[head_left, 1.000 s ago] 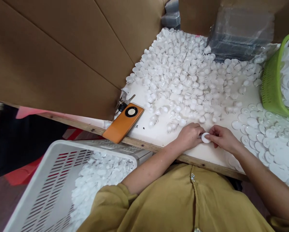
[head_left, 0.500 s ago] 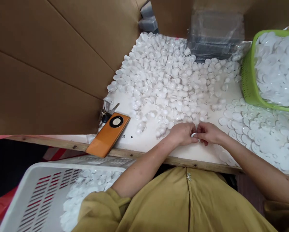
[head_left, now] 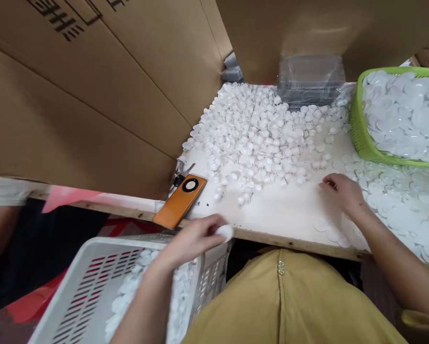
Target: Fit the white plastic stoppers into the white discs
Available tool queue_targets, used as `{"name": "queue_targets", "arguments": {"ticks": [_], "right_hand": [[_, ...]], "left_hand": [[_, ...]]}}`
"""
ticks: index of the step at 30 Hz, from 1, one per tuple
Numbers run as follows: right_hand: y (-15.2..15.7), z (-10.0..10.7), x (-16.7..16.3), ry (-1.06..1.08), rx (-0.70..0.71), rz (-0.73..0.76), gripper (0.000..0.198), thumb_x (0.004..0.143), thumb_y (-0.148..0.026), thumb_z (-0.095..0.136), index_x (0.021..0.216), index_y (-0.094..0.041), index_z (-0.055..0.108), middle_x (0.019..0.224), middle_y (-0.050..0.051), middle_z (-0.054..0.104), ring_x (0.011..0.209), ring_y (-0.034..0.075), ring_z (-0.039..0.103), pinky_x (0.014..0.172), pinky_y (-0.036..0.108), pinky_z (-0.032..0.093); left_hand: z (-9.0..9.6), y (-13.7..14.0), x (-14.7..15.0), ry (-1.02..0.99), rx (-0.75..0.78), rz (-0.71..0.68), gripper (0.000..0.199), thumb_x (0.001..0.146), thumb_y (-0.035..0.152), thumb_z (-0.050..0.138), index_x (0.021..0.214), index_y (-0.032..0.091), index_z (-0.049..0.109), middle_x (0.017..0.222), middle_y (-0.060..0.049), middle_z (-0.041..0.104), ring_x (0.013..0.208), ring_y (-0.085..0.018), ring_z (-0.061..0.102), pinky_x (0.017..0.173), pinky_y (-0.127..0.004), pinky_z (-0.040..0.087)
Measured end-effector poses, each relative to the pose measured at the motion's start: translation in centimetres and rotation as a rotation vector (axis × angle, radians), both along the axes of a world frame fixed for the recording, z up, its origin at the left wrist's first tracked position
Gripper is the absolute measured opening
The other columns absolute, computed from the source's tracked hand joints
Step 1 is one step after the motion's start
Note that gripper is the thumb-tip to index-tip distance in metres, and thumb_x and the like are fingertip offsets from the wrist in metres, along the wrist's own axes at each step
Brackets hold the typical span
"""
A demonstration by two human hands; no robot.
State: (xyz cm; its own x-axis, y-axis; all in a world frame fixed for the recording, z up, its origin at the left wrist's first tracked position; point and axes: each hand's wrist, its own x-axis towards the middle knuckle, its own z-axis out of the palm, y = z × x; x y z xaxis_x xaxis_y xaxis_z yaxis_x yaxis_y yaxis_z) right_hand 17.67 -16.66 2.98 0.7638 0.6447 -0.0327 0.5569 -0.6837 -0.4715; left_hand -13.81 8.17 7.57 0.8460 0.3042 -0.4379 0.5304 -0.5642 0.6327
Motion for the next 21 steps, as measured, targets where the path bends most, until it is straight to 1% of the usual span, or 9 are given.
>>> {"name": "queue_targets", "arguments": {"ticks": [2,4,6,7,9,11,14,17,21], "right_hand": [[-1.2,-0.6,1.4,-0.139,-0.082,-0.024,0.027,0.084,-0.04,0.05,0.094,-0.021,0.067,0.089,0.009,0.063,0.078,0.024,0.06,0.064,0.034,0.043],[-1.9,-1.3,2.0,-0.192,-0.146,-0.021,0.033,0.085,-0.043,0.049,0.101,-0.021,0.067,0.095,0.01,0.06,0.082,0.026,0.06,0.064,0.035,0.043],[-2.2,-1.8,2.2,-0.209,-0.178,-0.023,0.034,0.085,-0.046,0.049,0.102,-0.022,0.066,0.099,0.011,0.059,0.086,0.027,0.059,0.064,0.036,0.043],[-2.2,-2.0,2.2,-0.206,-0.186,-0.025,0.034,0.085,-0.047,0.049,0.101,-0.022,0.066,0.101,0.012,0.058,0.088,0.028,0.059,0.065,0.036,0.043],[-2.1,-2.2,2.1,-0.187,-0.191,-0.026,0.033,0.084,-0.048,0.051,0.099,-0.022,0.066,0.102,0.013,0.058,0.09,0.029,0.058,0.065,0.037,0.044],[-1.9,-2.1,2.0,-0.173,-0.175,-0.016,0.031,0.082,-0.048,0.054,0.096,-0.022,0.064,0.1,0.012,0.059,0.089,0.029,0.058,0.065,0.037,0.043],[-1.7,-1.6,1.6,-0.157,-0.138,-0.001,0.026,0.081,-0.045,0.055,0.093,-0.023,0.06,0.097,0.011,0.061,0.084,0.028,0.059,0.061,0.035,0.042],[-1.8,-1.3,0.9,-0.101,-0.113,0.009,0.019,0.081,-0.04,0.055,0.09,-0.024,0.058,0.085,0.007,0.065,0.073,0.025,0.059,0.058,0.033,0.039],[-2.3,-1.4,-0.2,-0.03,-0.021,-0.038,0.018,0.079,-0.037,0.055,0.09,-0.024,0.058,0.078,0.005,0.065,0.068,0.023,0.059,0.06,0.033,0.04]], "left_hand": [[0.6,3.2,-6.3,0.258,0.102,0.072,0.029,0.068,0.038,0.06,0.091,0.022,0.069,0.069,0.0,0.064,0.067,-0.019,0.059,0.063,-0.025,0.042],[0.5,5.2,-10.9,0.481,0.233,0.178,0.03,0.061,0.038,0.063,0.085,0.021,0.071,0.067,-0.002,0.066,0.068,-0.024,0.062,0.063,-0.028,0.043],[0.1,5.5,-12.7,0.522,0.341,0.281,0.031,0.062,0.041,0.062,0.084,0.021,0.071,0.073,-0.004,0.069,0.072,-0.028,0.065,0.065,-0.03,0.045],[-0.2,5.1,-12.4,0.462,0.382,0.321,0.033,0.065,0.044,0.06,0.087,0.021,0.07,0.078,-0.005,0.071,0.075,-0.028,0.065,0.067,-0.031,0.046],[-0.7,3.5,-9.5,0.231,0.445,0.375,0.037,0.076,0.049,0.053,0.095,0.022,0.069,0.09,-0.006,0.071,0.081,-0.025,0.064,0.073,-0.031,0.047],[-1.2,1.4,-4.5,-0.033,0.499,0.371,0.036,0.083,0.048,0.049,0.1,0.021,0.067,0.096,-0.006,0.068,0.088,-0.023,0.062,0.081,-0.031,0.047],[-2.1,-1.3,3.7,-0.295,0.612,0.226,0.032,0.083,0.04,0.057,0.107,0.02,0.064,0.099,-0.009,0.064,0.096,-0.024,0.057,0.088,-0.036,0.045],[-3.0,-2.6,9.7,-0.278,0.733,0.011,0.035,0.074,0.027,0.068,0.107,0.018,0.063,0.108,-0.013,0.058,0.099,-0.03,0.052,0.084,-0.042,0.046],[-3.4,-2.6,12.9,-0.231,0.724,-0.115,0.013,0.073,0.009,0.059,0.083,0.015,0.065,0.099,-0.014,0.057,0.096,-0.029,0.053,0.079,-0.042,0.046]]}}
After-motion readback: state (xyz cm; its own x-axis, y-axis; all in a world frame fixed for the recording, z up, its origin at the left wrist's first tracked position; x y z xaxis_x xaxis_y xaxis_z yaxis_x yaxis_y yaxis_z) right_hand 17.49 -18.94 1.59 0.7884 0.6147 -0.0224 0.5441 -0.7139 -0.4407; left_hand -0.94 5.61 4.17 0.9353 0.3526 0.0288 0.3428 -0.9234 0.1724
